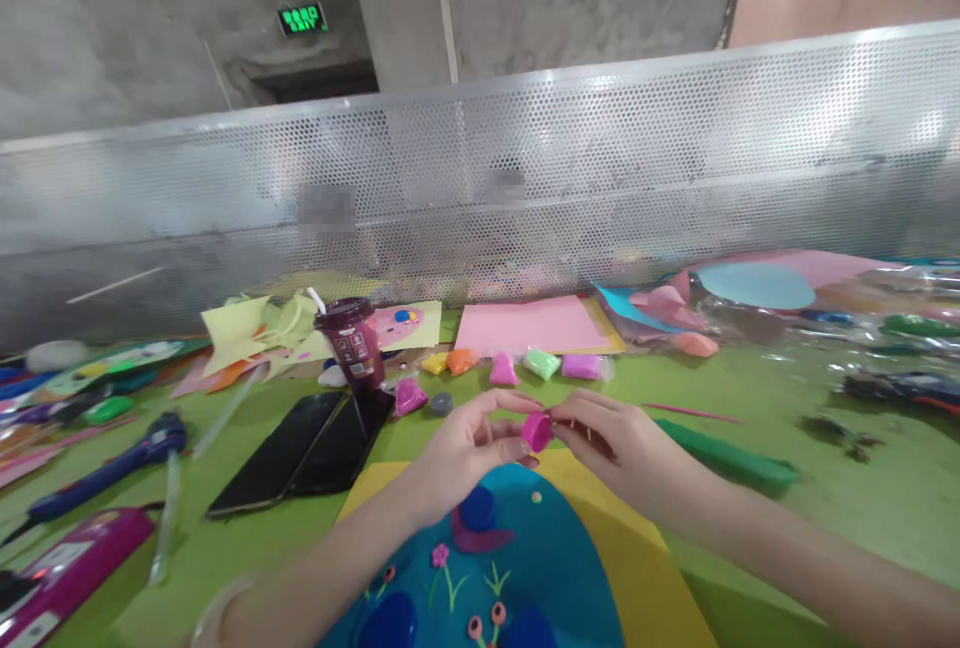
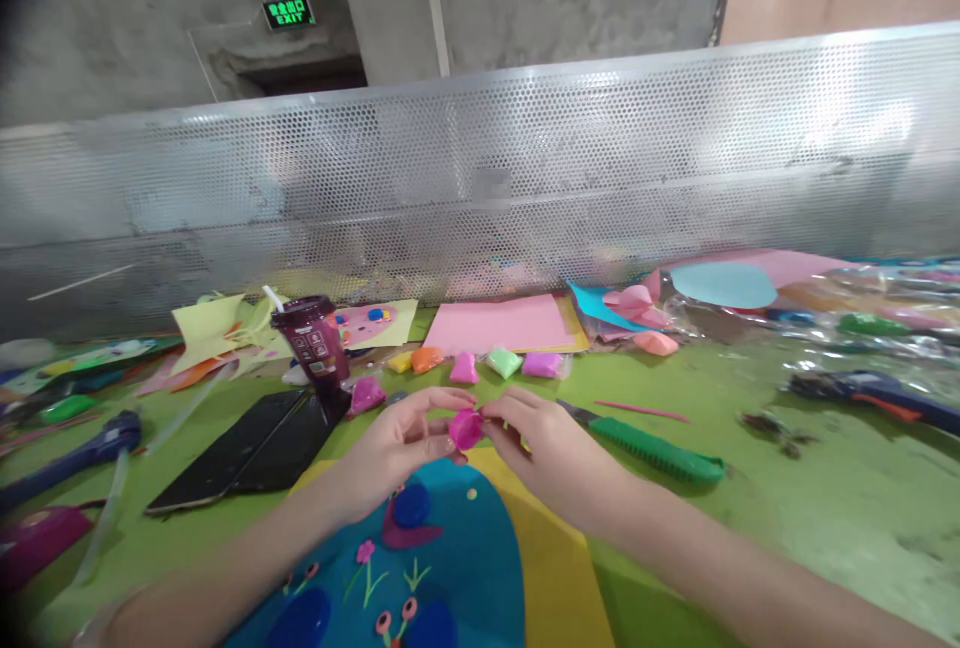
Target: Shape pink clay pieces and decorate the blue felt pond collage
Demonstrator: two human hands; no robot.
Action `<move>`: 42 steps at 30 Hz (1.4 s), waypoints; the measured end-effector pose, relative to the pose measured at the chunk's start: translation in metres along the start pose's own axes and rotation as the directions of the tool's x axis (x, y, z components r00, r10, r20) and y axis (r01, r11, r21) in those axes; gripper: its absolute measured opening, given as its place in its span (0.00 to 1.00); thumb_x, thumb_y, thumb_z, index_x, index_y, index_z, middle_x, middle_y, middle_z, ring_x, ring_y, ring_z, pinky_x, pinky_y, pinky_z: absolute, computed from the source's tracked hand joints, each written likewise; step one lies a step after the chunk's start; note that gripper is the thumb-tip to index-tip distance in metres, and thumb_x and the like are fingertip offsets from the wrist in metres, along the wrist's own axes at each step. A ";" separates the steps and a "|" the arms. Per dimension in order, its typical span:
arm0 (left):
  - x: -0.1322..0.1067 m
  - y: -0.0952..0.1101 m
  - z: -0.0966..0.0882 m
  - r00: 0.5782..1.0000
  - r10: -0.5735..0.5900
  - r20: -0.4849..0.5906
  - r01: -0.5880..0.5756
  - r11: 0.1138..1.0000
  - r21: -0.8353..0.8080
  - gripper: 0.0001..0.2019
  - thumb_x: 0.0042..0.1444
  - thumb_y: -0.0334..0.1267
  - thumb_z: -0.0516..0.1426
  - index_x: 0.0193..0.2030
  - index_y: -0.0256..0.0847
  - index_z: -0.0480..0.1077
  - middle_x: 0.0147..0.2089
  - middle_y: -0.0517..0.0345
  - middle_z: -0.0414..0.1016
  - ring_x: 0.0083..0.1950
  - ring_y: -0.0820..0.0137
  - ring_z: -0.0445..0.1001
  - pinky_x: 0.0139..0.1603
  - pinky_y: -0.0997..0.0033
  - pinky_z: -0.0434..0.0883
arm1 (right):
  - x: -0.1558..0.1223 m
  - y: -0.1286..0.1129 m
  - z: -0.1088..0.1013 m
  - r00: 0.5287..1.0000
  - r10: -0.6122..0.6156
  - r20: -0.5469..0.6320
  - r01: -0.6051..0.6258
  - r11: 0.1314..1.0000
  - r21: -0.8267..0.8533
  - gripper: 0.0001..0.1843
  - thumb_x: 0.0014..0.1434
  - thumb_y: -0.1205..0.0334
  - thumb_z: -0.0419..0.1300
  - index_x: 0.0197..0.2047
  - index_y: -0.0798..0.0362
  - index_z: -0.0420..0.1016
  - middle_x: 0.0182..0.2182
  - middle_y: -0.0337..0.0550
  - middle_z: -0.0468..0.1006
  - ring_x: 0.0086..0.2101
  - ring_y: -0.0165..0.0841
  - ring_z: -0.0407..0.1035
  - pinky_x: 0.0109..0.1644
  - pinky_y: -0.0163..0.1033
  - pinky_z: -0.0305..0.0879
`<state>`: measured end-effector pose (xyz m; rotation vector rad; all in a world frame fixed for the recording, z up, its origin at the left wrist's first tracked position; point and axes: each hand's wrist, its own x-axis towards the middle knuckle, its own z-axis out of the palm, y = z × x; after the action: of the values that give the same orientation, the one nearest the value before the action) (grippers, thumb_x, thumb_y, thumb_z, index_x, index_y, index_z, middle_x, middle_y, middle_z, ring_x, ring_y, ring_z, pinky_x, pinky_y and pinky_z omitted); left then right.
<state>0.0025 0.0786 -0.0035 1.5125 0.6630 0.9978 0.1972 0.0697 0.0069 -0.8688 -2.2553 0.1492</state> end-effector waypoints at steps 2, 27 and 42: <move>-0.001 0.001 0.002 1.000 -0.004 0.009 0.003 1.000 0.012 0.12 0.48 0.37 0.62 0.41 0.43 0.69 0.42 0.54 0.74 0.39 0.68 0.75 0.40 0.67 0.74 | -0.002 0.004 0.002 0.998 -0.052 -0.018 0.052 0.998 -0.037 0.09 0.62 0.71 0.48 0.39 0.57 0.70 0.31 0.42 0.71 0.28 0.30 0.66 0.29 0.33 0.64; -0.009 0.003 0.020 0.920 0.360 -0.155 -0.239 0.828 0.507 0.14 0.47 0.27 0.58 0.41 0.45 0.71 0.44 0.56 0.71 0.40 0.69 0.71 0.39 0.68 0.72 | -0.002 -0.026 -0.004 0.932 0.331 0.144 -0.360 0.826 0.433 0.12 0.61 0.63 0.47 0.35 0.55 0.70 0.28 0.41 0.73 0.25 0.28 0.65 0.23 0.30 0.62; -0.016 0.000 0.027 0.856 0.499 -0.134 -0.299 0.690 0.660 0.13 0.47 0.26 0.59 0.41 0.43 0.70 0.35 0.59 0.71 0.31 0.73 0.71 0.32 0.74 0.72 | -0.004 -0.033 -0.001 0.888 0.441 0.133 -0.448 0.761 0.470 0.11 0.54 0.59 0.51 0.25 0.55 0.68 0.19 0.34 0.60 0.21 0.27 0.51 0.22 0.31 0.50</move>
<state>0.0187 0.0519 -0.0065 2.1808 0.9672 1.4697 0.1815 0.0418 0.0164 -1.0956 -1.8414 0.9118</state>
